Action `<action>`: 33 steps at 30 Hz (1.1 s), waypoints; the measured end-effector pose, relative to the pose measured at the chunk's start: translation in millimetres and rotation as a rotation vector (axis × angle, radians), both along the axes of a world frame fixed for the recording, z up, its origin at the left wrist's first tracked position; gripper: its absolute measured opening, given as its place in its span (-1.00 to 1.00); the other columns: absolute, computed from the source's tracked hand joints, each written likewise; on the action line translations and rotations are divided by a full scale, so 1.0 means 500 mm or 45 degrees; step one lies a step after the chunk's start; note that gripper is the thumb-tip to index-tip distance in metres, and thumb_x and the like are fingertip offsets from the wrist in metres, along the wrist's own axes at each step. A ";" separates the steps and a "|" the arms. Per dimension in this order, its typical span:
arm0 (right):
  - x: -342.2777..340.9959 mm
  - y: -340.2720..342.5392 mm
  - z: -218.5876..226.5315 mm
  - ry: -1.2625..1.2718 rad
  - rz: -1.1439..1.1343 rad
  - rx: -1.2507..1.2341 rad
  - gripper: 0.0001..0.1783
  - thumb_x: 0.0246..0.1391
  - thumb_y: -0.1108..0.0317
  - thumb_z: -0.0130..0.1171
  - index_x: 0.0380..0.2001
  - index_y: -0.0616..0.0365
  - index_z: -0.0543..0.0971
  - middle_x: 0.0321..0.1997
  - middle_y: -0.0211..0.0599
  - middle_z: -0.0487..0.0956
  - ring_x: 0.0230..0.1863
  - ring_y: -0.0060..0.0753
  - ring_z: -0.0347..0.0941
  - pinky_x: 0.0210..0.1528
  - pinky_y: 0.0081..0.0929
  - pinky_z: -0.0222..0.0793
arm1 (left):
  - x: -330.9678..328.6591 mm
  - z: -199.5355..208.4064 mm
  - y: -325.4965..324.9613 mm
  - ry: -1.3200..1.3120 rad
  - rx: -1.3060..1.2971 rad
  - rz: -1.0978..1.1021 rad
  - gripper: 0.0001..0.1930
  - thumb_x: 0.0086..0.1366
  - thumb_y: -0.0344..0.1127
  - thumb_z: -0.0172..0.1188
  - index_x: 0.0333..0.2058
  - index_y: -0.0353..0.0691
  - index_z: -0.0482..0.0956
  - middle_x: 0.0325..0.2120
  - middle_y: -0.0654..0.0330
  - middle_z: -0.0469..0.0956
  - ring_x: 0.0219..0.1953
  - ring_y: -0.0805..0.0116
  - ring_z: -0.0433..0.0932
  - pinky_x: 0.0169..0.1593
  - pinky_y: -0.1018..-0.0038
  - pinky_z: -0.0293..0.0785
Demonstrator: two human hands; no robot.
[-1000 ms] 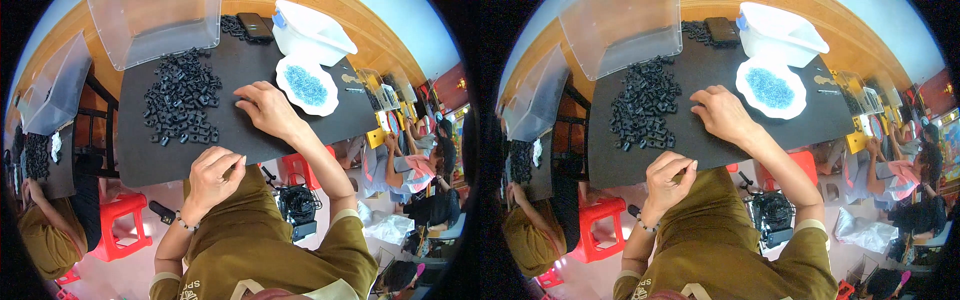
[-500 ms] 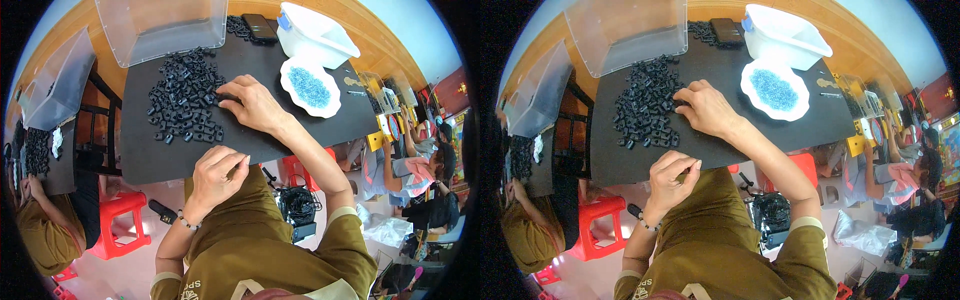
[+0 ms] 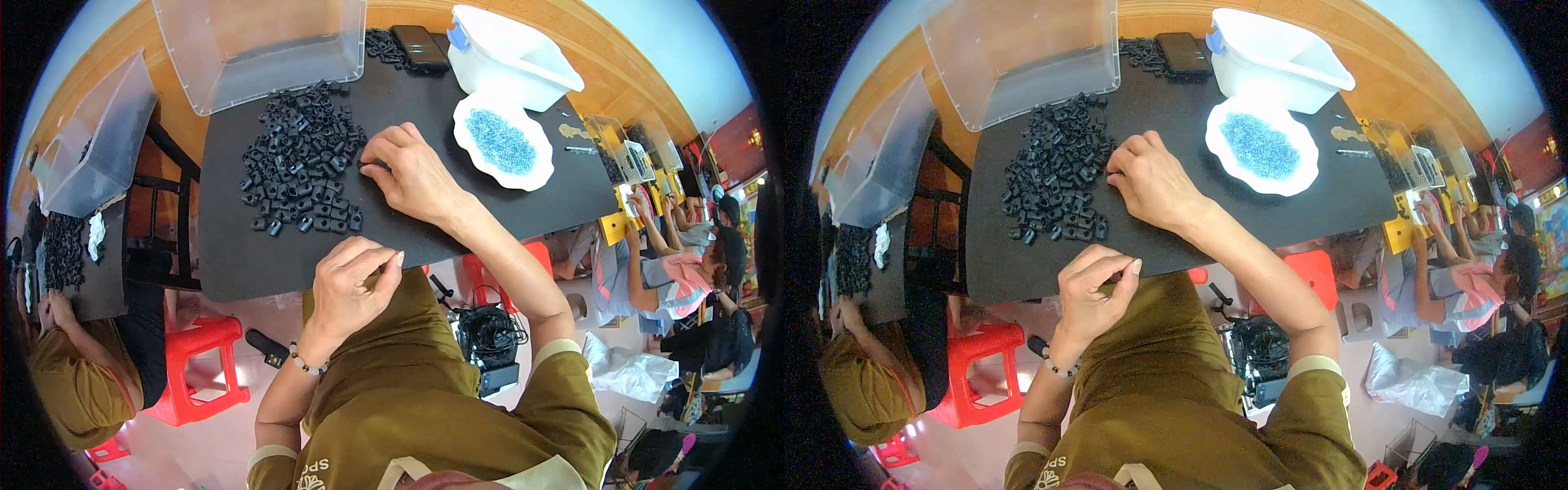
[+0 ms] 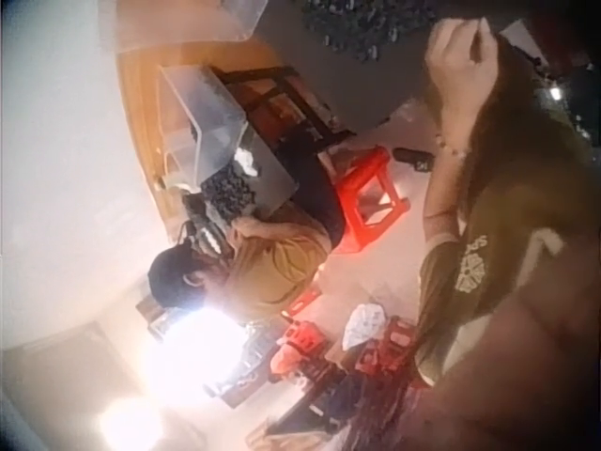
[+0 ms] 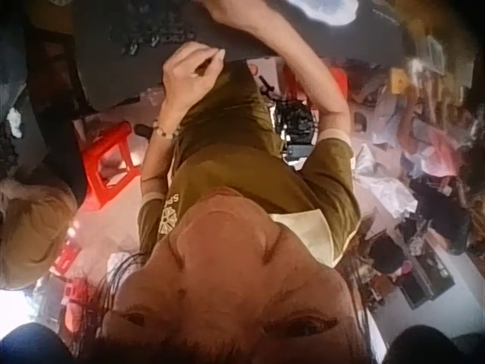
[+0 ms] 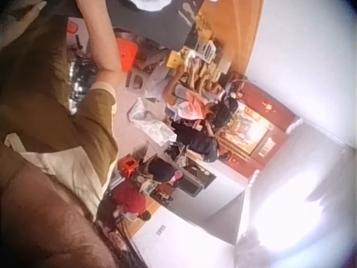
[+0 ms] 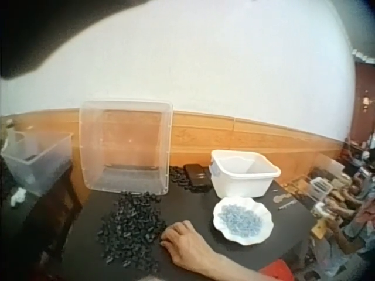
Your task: The person assembles cord locks by repeatedly picking up small springs from a dish and plastic toggle pieces from the table, inserting each spring into a toggle piece by hand.
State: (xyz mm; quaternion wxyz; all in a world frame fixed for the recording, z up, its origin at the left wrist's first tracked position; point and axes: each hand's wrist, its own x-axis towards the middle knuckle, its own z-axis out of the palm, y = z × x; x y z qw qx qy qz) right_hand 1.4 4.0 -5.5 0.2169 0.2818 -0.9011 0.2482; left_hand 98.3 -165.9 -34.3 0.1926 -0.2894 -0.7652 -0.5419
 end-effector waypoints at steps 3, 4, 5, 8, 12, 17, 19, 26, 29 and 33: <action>0.029 0.010 0.028 -0.126 -0.046 -0.116 -0.85 0.03 0.46 0.28 -0.29 0.24 0.60 -0.33 -0.16 0.57 -0.25 -0.10 0.49 -0.17 -0.28 0.43 | 0.002 0.014 -0.008 -0.115 0.018 0.003 -0.95 0.11 -0.52 0.35 -0.44 -0.34 0.64 -0.52 0.15 0.59 -0.51 0.33 0.54 -0.40 0.48 0.47; 0.043 0.013 0.034 -0.261 -0.101 -0.197 -0.85 0.05 0.46 0.27 -0.28 0.25 0.60 -0.36 -0.16 0.58 -0.31 -0.12 0.51 -0.24 -0.31 0.45 | 0.002 0.020 -0.011 -0.223 0.058 -0.001 -0.95 0.14 -0.52 0.35 -0.43 -0.35 0.65 -0.51 0.15 0.59 -0.52 0.39 0.53 -0.40 0.52 0.45; 0.056 0.020 0.032 -0.259 -0.114 -0.196 -0.85 0.05 0.46 0.27 -0.28 0.25 0.60 -0.36 -0.16 0.58 -0.31 -0.12 0.51 -0.24 -0.31 0.45 | 0.000 0.023 -0.010 -0.328 0.098 -0.014 -0.95 0.16 -0.51 0.34 -0.42 -0.37 0.66 -0.51 0.16 0.60 -0.52 0.46 0.52 -0.40 0.56 0.44; 0.103 0.037 0.031 -0.223 0.006 -0.384 -0.85 0.05 0.44 0.28 -0.30 0.21 0.57 -0.37 -0.08 0.58 -0.33 0.01 0.52 -0.29 -0.22 0.42 | -0.007 0.020 -0.013 -0.409 0.273 -0.009 -0.87 0.23 -0.48 0.31 -0.25 -0.39 0.69 -0.47 0.23 0.59 -0.48 0.60 0.44 -0.36 0.65 0.38; 0.163 0.051 0.040 0.012 0.230 -0.349 -0.79 -0.08 0.49 0.35 -0.30 0.18 0.60 -0.34 -0.24 0.58 -0.30 -0.14 0.48 -0.26 -0.30 0.44 | -0.007 0.035 -0.011 -0.563 0.385 -0.104 -0.74 0.29 -0.44 0.29 -0.06 -0.38 0.66 -0.44 0.26 0.58 -0.43 0.60 0.45 -0.29 0.66 0.39; 0.196 0.074 0.053 0.126 0.262 -0.270 -0.72 -0.16 0.45 0.44 -0.30 0.20 0.63 -0.28 -0.35 0.62 -0.29 -0.24 0.50 -0.28 -0.36 0.47 | 0.004 0.062 0.002 -0.712 0.331 -0.351 -0.71 0.28 -0.41 0.33 -0.05 -0.39 0.65 -0.41 0.23 0.57 -0.40 0.58 0.49 -0.26 0.64 0.43; 0.203 0.085 0.055 0.104 0.297 -0.282 -0.69 -0.16 0.43 0.44 -0.27 0.19 0.62 -0.29 -0.34 0.62 -0.30 -0.22 0.49 -0.29 -0.35 0.46 | 0.000 0.059 0.005 -0.718 0.326 -0.375 -0.72 0.26 -0.41 0.35 -0.08 -0.40 0.66 -0.40 0.22 0.59 -0.39 0.57 0.51 -0.27 0.64 0.44; 0.228 0.106 0.062 -0.003 0.408 -0.228 -0.78 -0.01 0.31 0.33 -0.33 0.13 0.55 -0.39 -0.32 0.50 -0.25 -0.16 0.42 -0.24 -0.27 0.40 | -0.004 0.064 0.007 -0.924 0.357 -0.566 -0.75 0.23 -0.44 0.37 -0.14 -0.45 0.67 -0.37 0.20 0.62 -0.37 0.57 0.53 -0.28 0.64 0.43; 0.230 0.113 0.064 0.038 0.450 -0.196 -0.80 0.02 0.27 0.32 -0.34 0.10 0.55 -0.40 -0.34 0.49 -0.26 -0.17 0.42 -0.26 -0.27 0.38 | -0.005 0.069 0.009 -0.947 0.254 -0.659 -0.75 0.25 -0.43 0.35 -0.13 -0.45 0.66 -0.37 0.21 0.62 -0.37 0.57 0.53 -0.27 0.64 0.44; 0.233 0.122 0.086 0.056 0.402 -0.157 -0.76 -0.02 0.24 0.40 -0.37 0.12 0.59 -0.37 -0.36 0.56 -0.29 -0.23 0.48 -0.26 -0.32 0.43 | -0.004 0.060 0.010 -1.028 0.344 -0.672 -0.73 0.30 -0.39 0.31 -0.09 -0.44 0.65 -0.38 0.22 0.59 -0.38 0.58 0.50 -0.28 0.65 0.42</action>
